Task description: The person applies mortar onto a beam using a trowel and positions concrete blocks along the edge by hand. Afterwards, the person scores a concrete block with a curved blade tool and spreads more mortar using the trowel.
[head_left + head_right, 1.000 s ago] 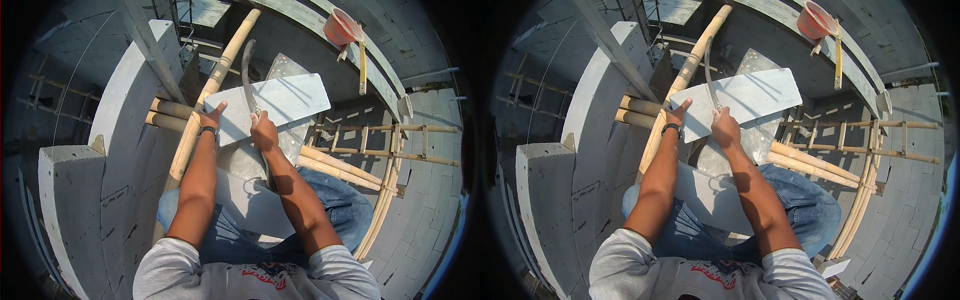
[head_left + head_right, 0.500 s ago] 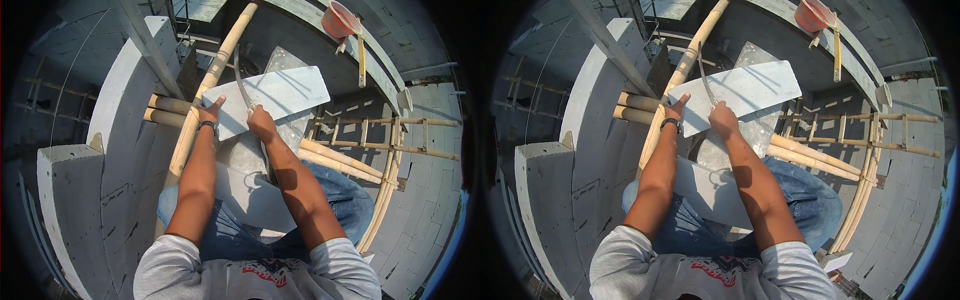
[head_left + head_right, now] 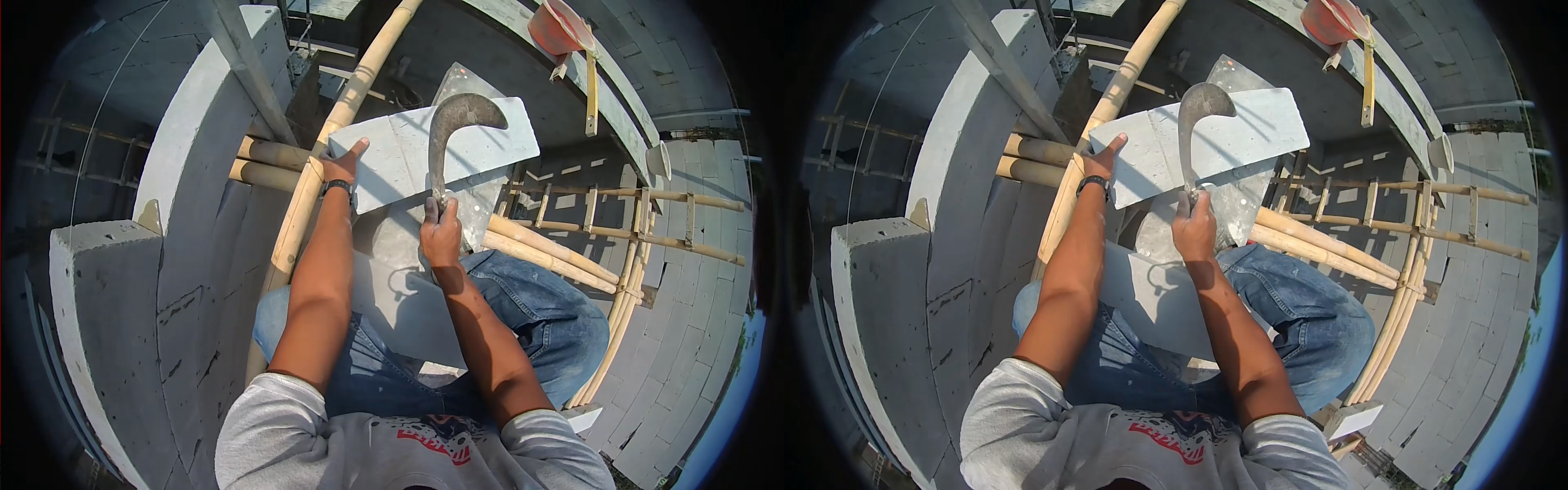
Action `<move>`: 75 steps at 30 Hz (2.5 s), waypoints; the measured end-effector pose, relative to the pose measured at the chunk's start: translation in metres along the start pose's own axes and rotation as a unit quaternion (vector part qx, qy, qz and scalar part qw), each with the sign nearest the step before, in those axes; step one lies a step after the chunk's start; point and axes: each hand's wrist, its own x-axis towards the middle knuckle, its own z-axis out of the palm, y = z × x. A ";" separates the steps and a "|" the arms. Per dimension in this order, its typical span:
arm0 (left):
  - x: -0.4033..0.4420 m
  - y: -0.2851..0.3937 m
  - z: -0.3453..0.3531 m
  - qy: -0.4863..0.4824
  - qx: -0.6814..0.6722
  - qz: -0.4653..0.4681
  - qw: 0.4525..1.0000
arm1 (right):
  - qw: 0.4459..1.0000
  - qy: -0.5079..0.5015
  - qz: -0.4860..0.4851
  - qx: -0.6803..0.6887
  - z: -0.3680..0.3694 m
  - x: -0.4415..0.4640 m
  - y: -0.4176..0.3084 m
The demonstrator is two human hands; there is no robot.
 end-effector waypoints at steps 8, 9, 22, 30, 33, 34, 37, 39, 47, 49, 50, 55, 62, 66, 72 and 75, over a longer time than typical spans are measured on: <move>0.010 -0.013 0.007 0.018 0.001 0.012 1.000 | 0.993 -0.031 0.058 -0.095 -0.012 -0.010 -0.001; 0.009 -0.009 0.006 0.023 0.012 0.015 1.000 | 0.989 -0.059 0.072 -0.112 -0.006 -0.016 0.008; 0.027 -0.020 0.012 0.018 0.019 0.005 1.000 | 0.960 -0.186 0.095 -0.186 -0.010 -0.007 0.034; 0.020 -0.015 0.011 0.014 0.024 0.019 0.999 | 0.975 -0.144 0.082 -0.149 -0.017 -0.004 0.028; 0.032 -0.022 0.018 0.062 0.039 0.047 0.996 | 0.970 -0.135 0.077 -0.185 -0.017 0.001 0.021; 0.032 -0.029 0.019 0.071 0.049 0.052 0.995 | 0.982 -0.085 0.070 -0.154 -0.018 -0.003 0.009; 0.032 -0.030 0.014 0.042 0.048 0.029 0.998 | 0.992 -0.059 0.057 -0.095 -0.004 -0.011 0.024; 0.020 -0.018 0.015 0.040 0.032 0.029 0.998 | 0.965 -0.177 0.081 -0.175 -0.008 0.005 0.027; 0.014 -0.010 0.002 -0.015 0.002 0.019 1.000 | 0.994 -0.074 0.044 -0.070 0.013 0.020 0.007; 0.004 -0.002 0.002 0.007 0.019 0.010 1.000 | 0.977 -0.143 0.034 -0.157 0.010 0.040 0.002; 0.018 -0.011 0.007 0.001 0.005 0.022 1.000 | 0.980 -0.117 0.039 -0.157 0.011 0.041 -0.003; 0.022 -0.016 0.011 0.024 0.013 0.022 0.999 | 0.991 -0.102 0.050 -0.076 0.022 0.059 -0.017; 0.025 -0.027 0.006 -0.004 0.004 0.006 1.000 | 1.000 -0.014 0.009 -0.006 0.032 0.072 -0.051; 0.020 -0.019 0.009 0.005 -0.012 -0.002 1.000 | 0.977 -0.155 0.000 -0.149 0.034 0.094 -0.030; -0.008 0.006 0.000 0.021 0.027 0.008 0.999 | 0.987 -0.117 0.028 -0.109 0.034 0.079 -0.038; 0.034 -0.032 0.015 0.012 0.009 0.019 1.000 | 0.981 -0.147 0.010 -0.125 0.032 0.105 -0.026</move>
